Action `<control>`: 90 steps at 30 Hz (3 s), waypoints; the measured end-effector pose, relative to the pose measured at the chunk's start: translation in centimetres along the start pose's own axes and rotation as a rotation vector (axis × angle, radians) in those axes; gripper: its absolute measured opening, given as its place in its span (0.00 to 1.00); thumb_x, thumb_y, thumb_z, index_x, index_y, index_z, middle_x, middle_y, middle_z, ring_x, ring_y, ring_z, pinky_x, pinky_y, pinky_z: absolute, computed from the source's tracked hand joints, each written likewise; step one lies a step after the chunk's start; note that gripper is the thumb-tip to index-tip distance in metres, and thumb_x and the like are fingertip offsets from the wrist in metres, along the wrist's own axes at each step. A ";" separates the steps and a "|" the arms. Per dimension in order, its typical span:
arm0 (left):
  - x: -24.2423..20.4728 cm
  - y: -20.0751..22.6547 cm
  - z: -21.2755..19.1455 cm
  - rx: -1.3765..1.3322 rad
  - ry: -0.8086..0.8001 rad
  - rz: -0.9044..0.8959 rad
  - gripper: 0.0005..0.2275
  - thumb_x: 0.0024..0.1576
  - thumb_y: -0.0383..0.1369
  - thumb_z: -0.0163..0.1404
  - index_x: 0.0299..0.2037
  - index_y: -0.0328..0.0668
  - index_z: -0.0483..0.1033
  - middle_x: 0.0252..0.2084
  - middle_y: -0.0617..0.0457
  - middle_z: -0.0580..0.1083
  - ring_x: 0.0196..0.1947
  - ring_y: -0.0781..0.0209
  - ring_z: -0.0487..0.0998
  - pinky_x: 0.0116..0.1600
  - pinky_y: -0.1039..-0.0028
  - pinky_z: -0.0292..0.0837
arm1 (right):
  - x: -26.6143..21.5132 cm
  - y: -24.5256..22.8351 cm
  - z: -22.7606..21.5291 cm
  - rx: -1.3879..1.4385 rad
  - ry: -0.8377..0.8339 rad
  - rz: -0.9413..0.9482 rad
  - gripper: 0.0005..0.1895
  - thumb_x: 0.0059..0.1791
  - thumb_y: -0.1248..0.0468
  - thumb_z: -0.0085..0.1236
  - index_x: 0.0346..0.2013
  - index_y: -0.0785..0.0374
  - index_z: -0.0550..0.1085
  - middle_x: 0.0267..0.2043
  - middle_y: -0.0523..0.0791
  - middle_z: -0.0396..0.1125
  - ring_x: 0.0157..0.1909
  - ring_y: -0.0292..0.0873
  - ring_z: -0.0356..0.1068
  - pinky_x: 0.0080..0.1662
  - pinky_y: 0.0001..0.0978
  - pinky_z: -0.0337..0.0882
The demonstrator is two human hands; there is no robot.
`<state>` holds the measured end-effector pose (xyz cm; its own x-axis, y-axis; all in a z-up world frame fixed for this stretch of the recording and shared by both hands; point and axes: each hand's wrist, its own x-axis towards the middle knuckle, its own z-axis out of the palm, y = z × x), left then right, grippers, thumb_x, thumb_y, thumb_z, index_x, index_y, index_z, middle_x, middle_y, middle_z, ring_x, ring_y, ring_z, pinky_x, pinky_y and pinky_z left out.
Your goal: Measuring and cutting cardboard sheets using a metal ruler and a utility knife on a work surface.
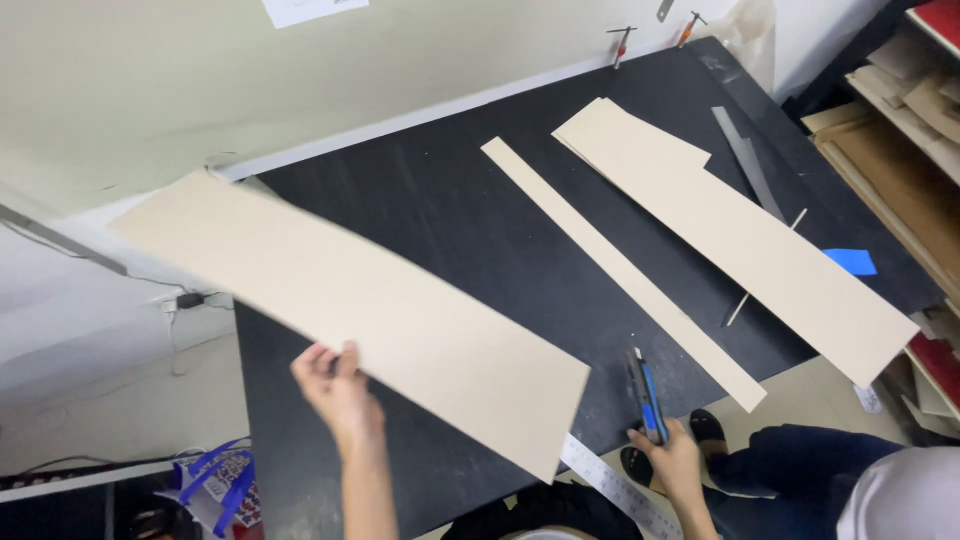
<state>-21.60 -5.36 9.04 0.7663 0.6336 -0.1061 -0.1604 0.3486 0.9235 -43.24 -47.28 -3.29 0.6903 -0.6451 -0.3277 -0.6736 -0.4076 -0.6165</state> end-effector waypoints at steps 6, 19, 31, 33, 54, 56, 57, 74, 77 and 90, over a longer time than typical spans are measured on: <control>-6.4 -1.4 10.3 0.109 -0.142 -0.358 0.12 0.58 0.19 0.48 0.50 0.39 0.67 0.47 0.45 0.72 0.46 0.53 0.76 0.49 0.70 0.76 | 2.8 6.6 -8.2 0.137 0.429 0.087 0.19 0.40 0.58 0.69 0.39 0.66 0.76 0.39 0.52 0.68 0.39 0.51 0.68 0.43 0.42 0.65; -3.9 -8.4 -1.5 -0.131 0.135 -0.143 0.14 0.53 0.18 0.53 0.46 0.42 0.70 0.36 0.52 0.75 0.36 0.66 0.75 0.47 0.78 0.72 | 31.3 14.8 -22.2 0.416 0.678 0.217 0.16 0.37 0.67 0.69 0.38 0.51 0.80 0.35 0.34 0.73 0.36 0.33 0.73 0.36 0.31 0.71; 1.8 5.2 -13.9 -0.080 0.664 -0.256 0.14 0.59 0.25 0.49 0.53 0.51 0.63 0.39 0.54 0.75 0.24 0.72 0.68 0.22 0.81 0.52 | 25.6 18.6 -18.5 0.735 -0.018 0.895 0.16 0.46 0.38 0.59 0.46 0.02 0.73 0.50 0.06 0.70 0.58 0.08 0.68 0.58 0.09 0.78; 1.8 6.5 -15.4 -0.161 0.732 -0.319 0.15 0.61 0.23 0.46 0.55 0.51 0.63 0.43 0.55 0.74 0.29 0.70 0.70 0.27 0.81 0.61 | 21.3 23.3 -15.1 -0.638 0.023 -0.225 0.35 0.34 0.56 0.76 0.58 0.45 0.81 0.47 0.47 0.80 0.47 0.49 0.81 0.56 0.28 0.72; -8.3 -17.8 -9.1 -0.175 0.468 -0.507 0.14 0.54 0.17 0.45 0.36 0.53 0.58 0.34 0.54 0.65 0.33 0.61 0.72 0.33 0.66 0.73 | -1.2 -18.8 -0.4 0.378 -0.212 0.142 0.25 0.53 0.66 0.51 0.65 0.65 0.64 0.56 0.47 0.66 0.53 0.47 0.67 0.51 0.37 0.66; -11.4 -17.0 -7.4 -0.086 0.381 -0.643 0.12 0.57 0.20 0.47 0.37 0.52 0.59 0.38 0.51 0.67 0.37 0.59 0.73 0.36 0.63 0.77 | 1.9 -16.4 0.1 0.268 -0.200 0.108 0.22 0.53 0.63 0.52 0.62 0.64 0.66 0.51 0.48 0.66 0.49 0.48 0.66 0.46 0.39 0.64; -12.8 -16.5 -6.6 0.007 0.284 -0.775 0.10 0.59 0.24 0.50 0.38 0.51 0.60 0.42 0.48 0.68 0.42 0.58 0.74 0.39 0.60 0.81 | 3.5 -15.3 0.4 0.164 -0.185 0.076 0.20 0.54 0.59 0.53 0.60 0.62 0.68 0.45 0.48 0.65 0.44 0.48 0.65 0.42 0.41 0.63; 21.2 -7.2 -24.3 1.267 -0.090 0.060 0.35 0.54 0.50 0.51 0.66 0.31 0.56 0.63 0.35 0.64 0.64 0.37 0.64 0.66 0.51 0.58 | 9.4 -10.9 -1.2 -0.089 -0.106 -0.167 0.22 0.51 0.67 0.61 0.60 0.71 0.72 0.46 0.56 0.67 0.46 0.58 0.65 0.48 0.47 0.62; 20.7 -5.0 -24.3 1.257 -0.059 -0.134 0.38 0.53 0.57 0.46 0.66 0.34 0.57 0.62 0.38 0.67 0.63 0.38 0.67 0.65 0.50 0.56 | 9.9 -11.2 -1.0 -0.162 -0.116 -0.150 0.22 0.52 0.66 0.59 0.60 0.71 0.73 0.46 0.58 0.67 0.46 0.61 0.65 0.48 0.51 0.62; 13.8 -2.3 -26.2 -0.020 -0.082 0.354 0.16 0.52 0.28 0.50 0.51 0.37 0.66 0.45 0.49 0.70 0.46 0.62 0.70 0.56 0.75 0.63 | 14.6 -16.2 0.7 1.334 0.029 -0.333 0.36 0.36 0.79 0.52 0.61 0.66 0.70 0.44 0.36 0.69 0.41 0.28 0.67 0.46 0.13 0.69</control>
<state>-26.94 20.74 -4.19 0.7080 0.6605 0.2500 -0.4366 0.1311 0.8900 -22.04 -49.69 1.43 0.7509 -0.6599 -0.0251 0.2947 0.3690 -0.8815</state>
